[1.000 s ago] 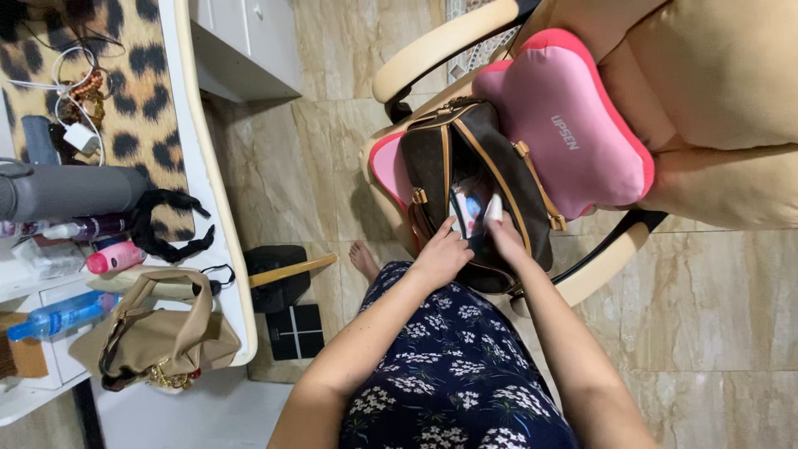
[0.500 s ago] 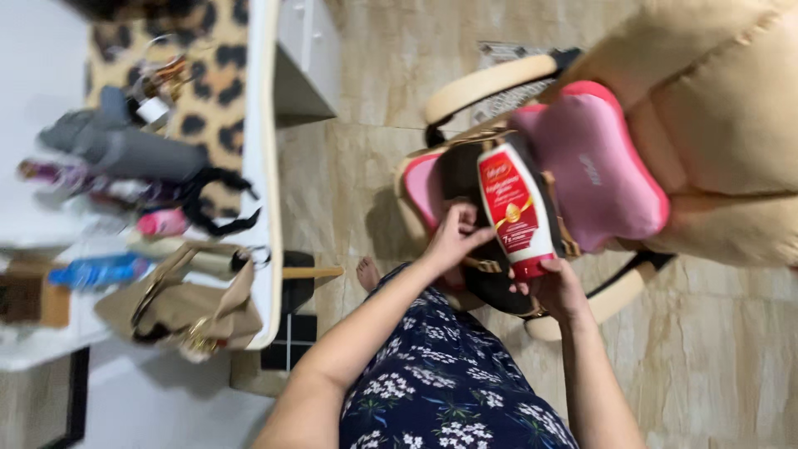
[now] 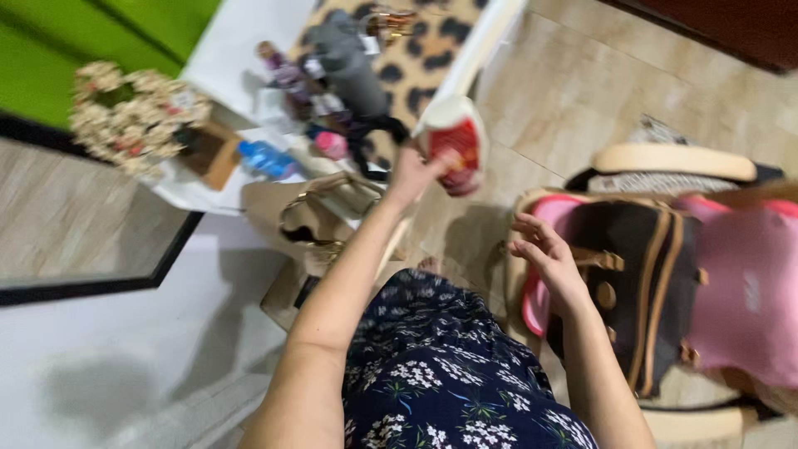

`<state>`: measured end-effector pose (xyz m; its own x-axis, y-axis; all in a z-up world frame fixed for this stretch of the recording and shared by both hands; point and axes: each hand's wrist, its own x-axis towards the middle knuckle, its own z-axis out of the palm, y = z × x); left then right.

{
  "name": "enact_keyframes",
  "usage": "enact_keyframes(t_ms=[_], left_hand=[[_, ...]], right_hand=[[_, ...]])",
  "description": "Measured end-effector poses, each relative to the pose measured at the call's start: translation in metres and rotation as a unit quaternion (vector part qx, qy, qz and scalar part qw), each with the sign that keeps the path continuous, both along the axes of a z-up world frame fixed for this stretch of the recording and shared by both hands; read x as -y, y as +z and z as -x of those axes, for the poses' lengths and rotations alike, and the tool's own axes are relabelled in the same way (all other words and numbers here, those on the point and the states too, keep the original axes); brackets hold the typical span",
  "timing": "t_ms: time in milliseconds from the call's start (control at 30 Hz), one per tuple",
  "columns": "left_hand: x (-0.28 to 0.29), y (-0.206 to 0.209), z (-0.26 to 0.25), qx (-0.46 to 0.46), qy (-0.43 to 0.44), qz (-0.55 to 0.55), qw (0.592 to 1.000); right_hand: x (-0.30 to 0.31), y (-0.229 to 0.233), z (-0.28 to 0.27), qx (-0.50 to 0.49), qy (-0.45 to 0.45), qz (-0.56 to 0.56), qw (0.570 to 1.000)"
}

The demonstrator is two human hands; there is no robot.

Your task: The person unpacks a beige handbag on a desk, removing a charger and other small items. They then move to a chair and unpack a larger brown duffel bag, removing a laptop, a water bottle, wipes, and other items, placing them on the desk.

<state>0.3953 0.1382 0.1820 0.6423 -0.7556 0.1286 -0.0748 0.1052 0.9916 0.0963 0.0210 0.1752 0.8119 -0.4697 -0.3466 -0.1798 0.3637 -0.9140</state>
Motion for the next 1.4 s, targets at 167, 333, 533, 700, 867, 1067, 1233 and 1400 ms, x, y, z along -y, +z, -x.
enact_keyframes(t_ms=[167, 333, 533, 700, 867, 1067, 1233, 1400], left_hand=[[-0.109, 0.019, -0.120, 0.037, 0.217, -0.102, 0.970], [-0.178, 0.009, -0.194, 0.139, 0.316, -0.040, 0.938], [-0.188, -0.053, -0.245, 0.224, 0.356, -0.035, 0.907], [-0.172, -0.098, -0.272, 0.177, 0.408, -0.300, 0.844], [-0.165, -0.108, -0.277, 0.197, 0.419, -0.165, 0.871], [-0.157, -0.092, -0.279, 0.170, 0.462, -0.159, 0.856], [-0.138, -0.053, -0.266, 0.207, 0.490, -0.166, 0.830], [-0.138, -0.012, -0.258, 0.336, 0.446, -0.264, 0.786]], right_hand=[[-0.021, -0.013, -0.056, 0.003, 0.059, -0.015, 0.998], [-0.041, -0.022, -0.111, -0.019, 0.091, 0.019, 0.996], [-0.064, -0.019, -0.163, 0.013, 0.146, 0.044, 0.988], [-0.073, -0.014, -0.171, 0.000, 0.150, 0.066, 0.986], [-0.073, -0.017, -0.171, -0.035, 0.123, 0.051, 0.990], [-0.073, -0.027, -0.170, -0.023, 0.121, 0.051, 0.991], [-0.072, -0.032, -0.171, -0.040, 0.113, 0.048, 0.992], [-0.069, -0.034, -0.169, -0.025, 0.106, 0.037, 0.993]])
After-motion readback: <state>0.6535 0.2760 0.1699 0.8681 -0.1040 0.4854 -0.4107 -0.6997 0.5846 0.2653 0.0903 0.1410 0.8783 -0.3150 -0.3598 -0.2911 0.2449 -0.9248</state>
